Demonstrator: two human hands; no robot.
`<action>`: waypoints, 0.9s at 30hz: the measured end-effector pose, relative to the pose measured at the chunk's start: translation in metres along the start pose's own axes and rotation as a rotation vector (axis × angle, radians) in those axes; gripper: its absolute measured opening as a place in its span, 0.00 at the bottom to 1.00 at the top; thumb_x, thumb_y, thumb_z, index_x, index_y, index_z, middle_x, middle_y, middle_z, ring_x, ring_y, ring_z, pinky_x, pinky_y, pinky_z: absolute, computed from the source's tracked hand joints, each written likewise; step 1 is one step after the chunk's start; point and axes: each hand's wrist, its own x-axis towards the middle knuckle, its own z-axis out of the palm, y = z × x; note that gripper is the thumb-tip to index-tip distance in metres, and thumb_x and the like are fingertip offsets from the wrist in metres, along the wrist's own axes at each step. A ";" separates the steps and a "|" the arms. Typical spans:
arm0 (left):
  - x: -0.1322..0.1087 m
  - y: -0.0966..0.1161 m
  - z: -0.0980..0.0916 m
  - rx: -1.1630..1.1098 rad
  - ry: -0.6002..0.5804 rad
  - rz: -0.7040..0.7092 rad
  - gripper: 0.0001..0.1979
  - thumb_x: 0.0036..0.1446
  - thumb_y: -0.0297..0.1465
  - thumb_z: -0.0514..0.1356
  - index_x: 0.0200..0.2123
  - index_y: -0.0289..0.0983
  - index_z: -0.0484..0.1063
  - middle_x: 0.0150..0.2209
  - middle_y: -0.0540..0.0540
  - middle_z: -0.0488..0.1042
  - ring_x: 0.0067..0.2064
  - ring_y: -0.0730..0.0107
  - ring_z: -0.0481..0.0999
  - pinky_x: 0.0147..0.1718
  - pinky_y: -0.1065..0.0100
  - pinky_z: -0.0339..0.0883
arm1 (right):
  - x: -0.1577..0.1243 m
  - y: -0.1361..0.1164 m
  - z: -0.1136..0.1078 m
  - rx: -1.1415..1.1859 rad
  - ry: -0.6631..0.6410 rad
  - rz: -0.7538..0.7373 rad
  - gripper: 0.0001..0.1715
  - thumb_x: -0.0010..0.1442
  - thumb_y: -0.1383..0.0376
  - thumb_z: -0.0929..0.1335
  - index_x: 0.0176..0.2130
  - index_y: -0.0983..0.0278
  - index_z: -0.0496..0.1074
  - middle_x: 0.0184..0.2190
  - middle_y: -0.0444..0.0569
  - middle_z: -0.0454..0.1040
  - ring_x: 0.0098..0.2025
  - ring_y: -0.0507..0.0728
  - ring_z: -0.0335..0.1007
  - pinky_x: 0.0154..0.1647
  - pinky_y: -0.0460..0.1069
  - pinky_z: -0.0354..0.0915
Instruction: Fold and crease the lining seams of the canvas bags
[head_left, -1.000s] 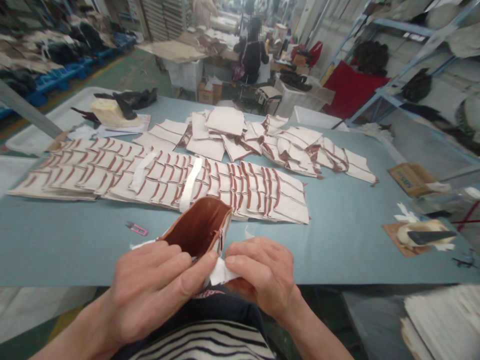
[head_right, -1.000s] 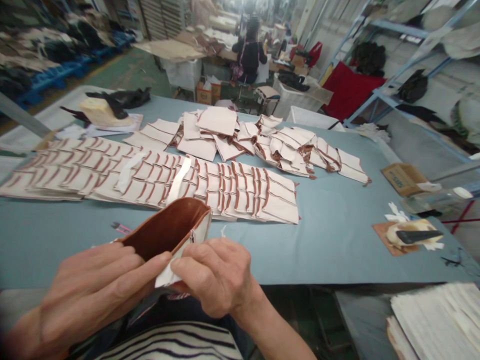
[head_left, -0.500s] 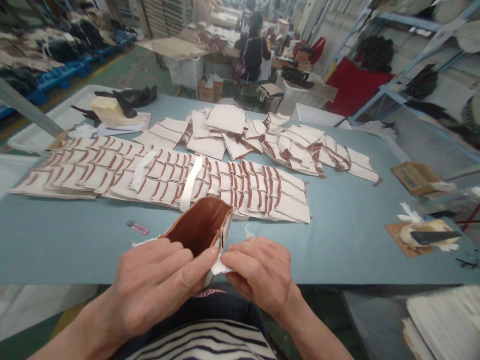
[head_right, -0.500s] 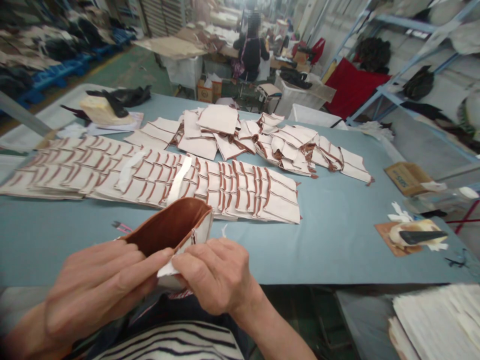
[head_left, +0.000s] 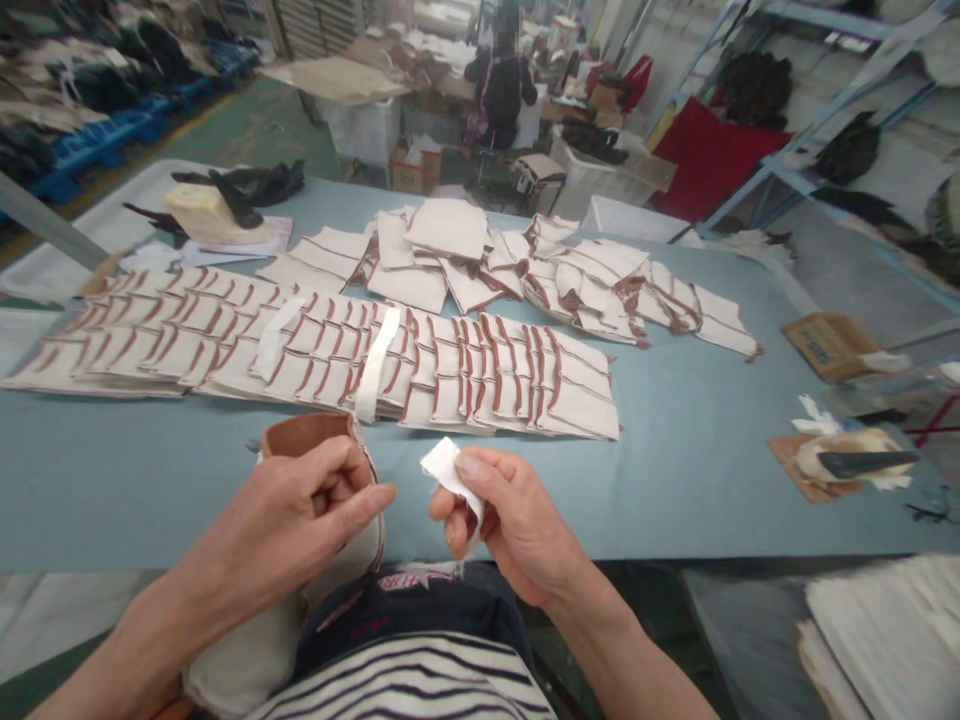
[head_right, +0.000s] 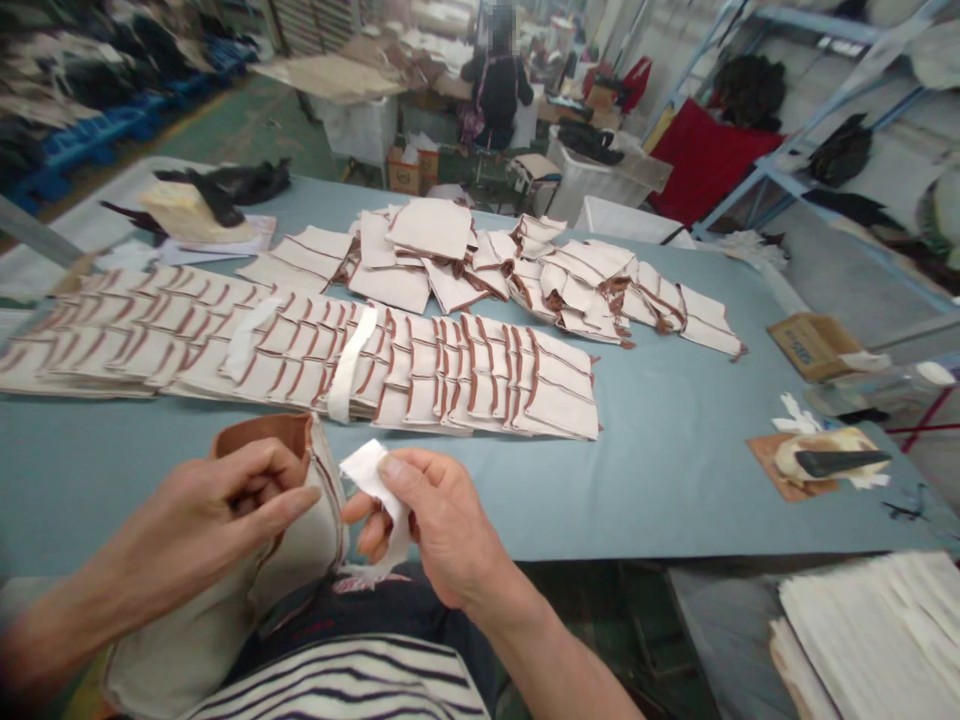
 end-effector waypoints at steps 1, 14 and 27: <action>0.000 -0.002 0.000 -0.007 -0.038 -0.032 0.19 0.65 0.48 0.63 0.29 0.41 0.72 0.19 0.55 0.71 0.21 0.70 0.68 0.20 0.71 0.58 | 0.001 -0.001 0.001 0.021 0.003 0.007 0.34 0.57 0.37 0.79 0.32 0.65 0.77 0.26 0.48 0.82 0.20 0.48 0.69 0.22 0.43 0.68; 0.017 -0.022 -0.023 -0.207 -0.018 -0.045 0.12 0.65 0.41 0.66 0.34 0.39 0.78 0.25 0.53 0.74 0.25 0.71 0.69 0.23 0.73 0.59 | 0.016 0.010 -0.004 -0.098 0.095 -0.138 0.34 0.60 0.37 0.78 0.33 0.65 0.76 0.28 0.47 0.80 0.23 0.48 0.66 0.25 0.43 0.65; 0.044 0.034 -0.039 -1.059 0.042 -0.039 0.30 0.56 0.57 0.74 0.25 0.39 0.68 0.17 0.59 0.55 0.21 0.77 0.52 0.22 0.74 0.55 | 0.101 -0.004 0.026 -0.472 0.048 -0.730 0.21 0.78 0.47 0.63 0.39 0.58 0.68 0.24 0.40 0.74 0.24 0.53 0.65 0.28 0.48 0.65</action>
